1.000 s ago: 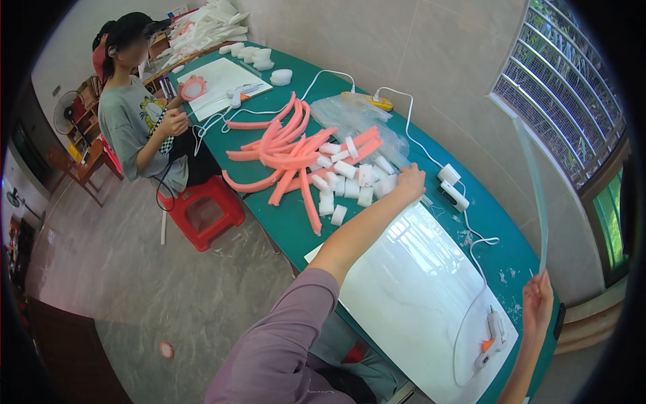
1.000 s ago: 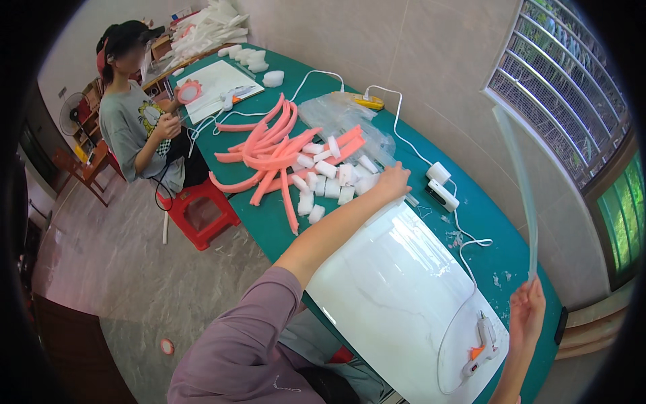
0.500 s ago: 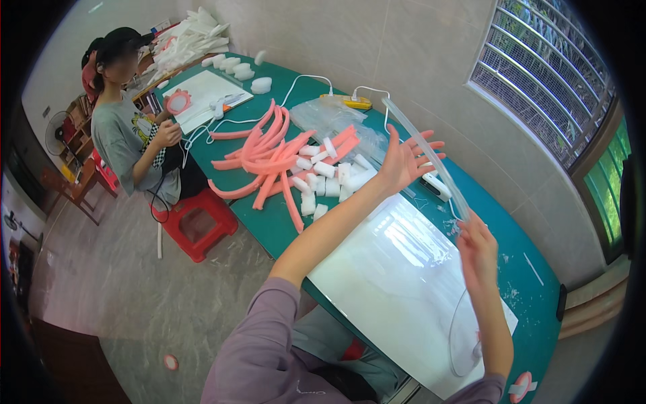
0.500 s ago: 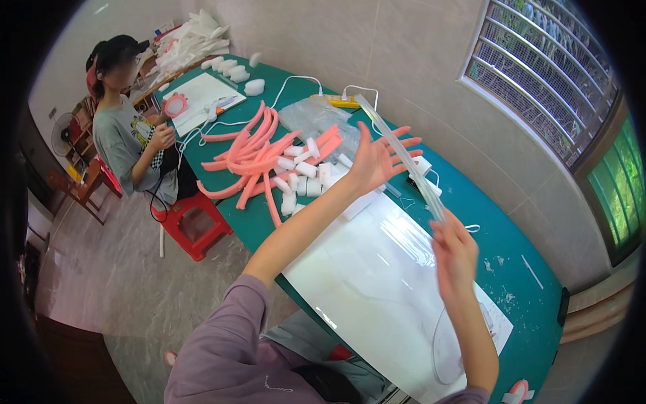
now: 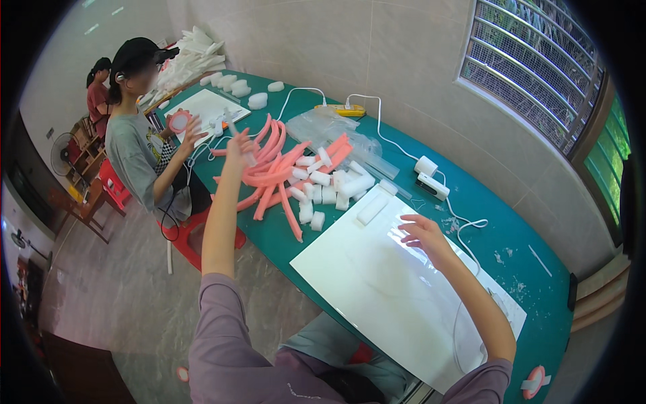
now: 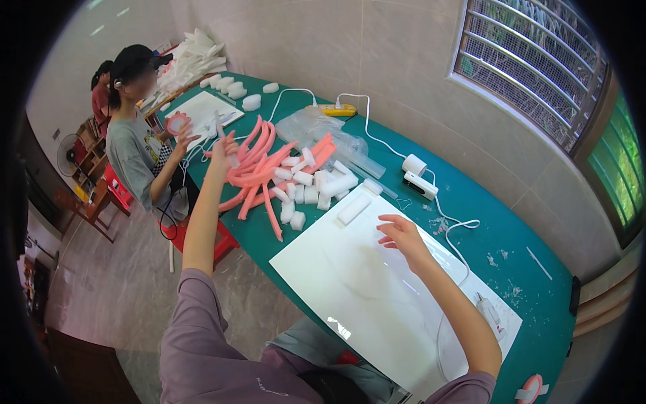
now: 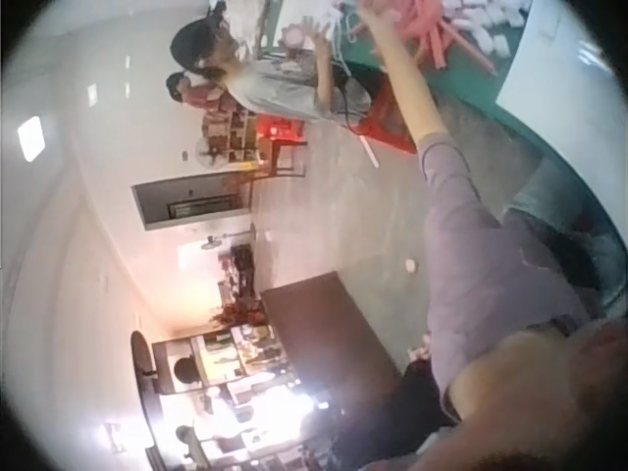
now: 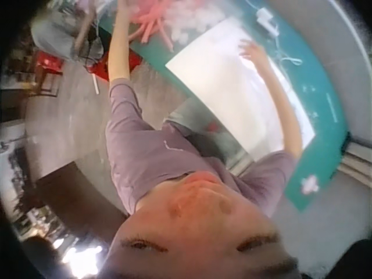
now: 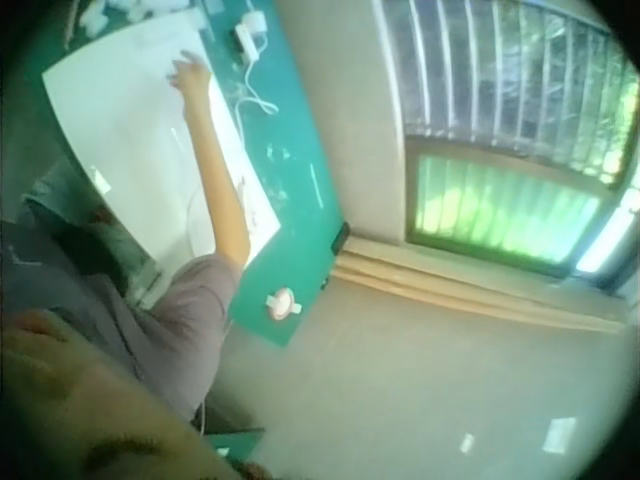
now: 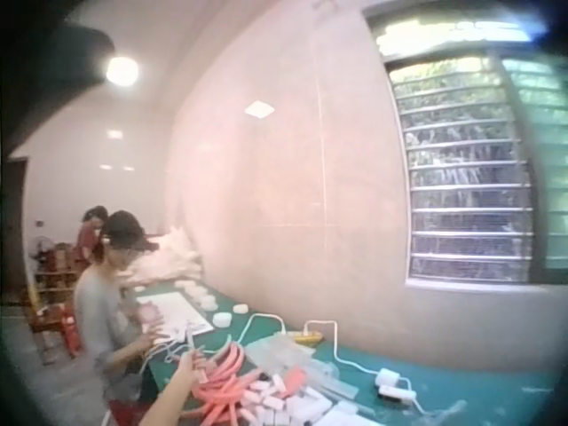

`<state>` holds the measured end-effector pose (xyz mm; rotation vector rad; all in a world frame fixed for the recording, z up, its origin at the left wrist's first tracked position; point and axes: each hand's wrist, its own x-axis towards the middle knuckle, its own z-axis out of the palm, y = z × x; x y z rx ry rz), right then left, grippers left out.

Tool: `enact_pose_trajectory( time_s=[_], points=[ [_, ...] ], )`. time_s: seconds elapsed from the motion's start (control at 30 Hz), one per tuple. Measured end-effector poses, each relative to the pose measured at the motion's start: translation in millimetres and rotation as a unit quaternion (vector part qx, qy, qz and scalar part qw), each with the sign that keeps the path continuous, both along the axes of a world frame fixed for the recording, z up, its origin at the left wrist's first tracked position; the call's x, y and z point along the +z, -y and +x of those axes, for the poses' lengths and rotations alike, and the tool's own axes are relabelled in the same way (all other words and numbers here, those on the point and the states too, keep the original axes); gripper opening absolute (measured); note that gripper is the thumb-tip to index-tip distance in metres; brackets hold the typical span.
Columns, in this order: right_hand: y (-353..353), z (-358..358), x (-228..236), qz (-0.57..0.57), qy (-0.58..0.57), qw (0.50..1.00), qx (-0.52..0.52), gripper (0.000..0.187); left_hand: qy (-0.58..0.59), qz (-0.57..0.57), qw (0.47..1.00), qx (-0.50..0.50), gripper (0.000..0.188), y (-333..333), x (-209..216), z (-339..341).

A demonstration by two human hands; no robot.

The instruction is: The person assembles a foam craft by holding a foam ring, applying hot glue with a glue gun, and pressing foam pieces onto the ring by hand.

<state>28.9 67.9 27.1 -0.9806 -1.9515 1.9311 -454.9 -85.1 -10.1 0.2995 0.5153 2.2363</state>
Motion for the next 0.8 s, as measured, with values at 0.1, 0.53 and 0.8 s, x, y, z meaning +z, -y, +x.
enact_pose_trajectory(
  time_s=[0.1,0.53,0.8],
  points=[
    [-10.4,13.5,-15.3,-0.020,0.031,0.999,-0.008,0.030,0.008,-0.027,0.999,0.043,0.031,20.9,-12.0,-9.8],
    [-40.8,-23.4,-31.2,0.290,0.044,0.955,-0.032,0.030,-0.126,-0.214,0.960,0.129,0.026,-9.9,-8.6,23.4],
    [-84.1,-64.7,-63.4,0.553,0.117,0.824,-0.040,0.031,-0.529,-0.299,0.785,-0.120,0.021,-77.6,24.2,186.7]
  ],
)
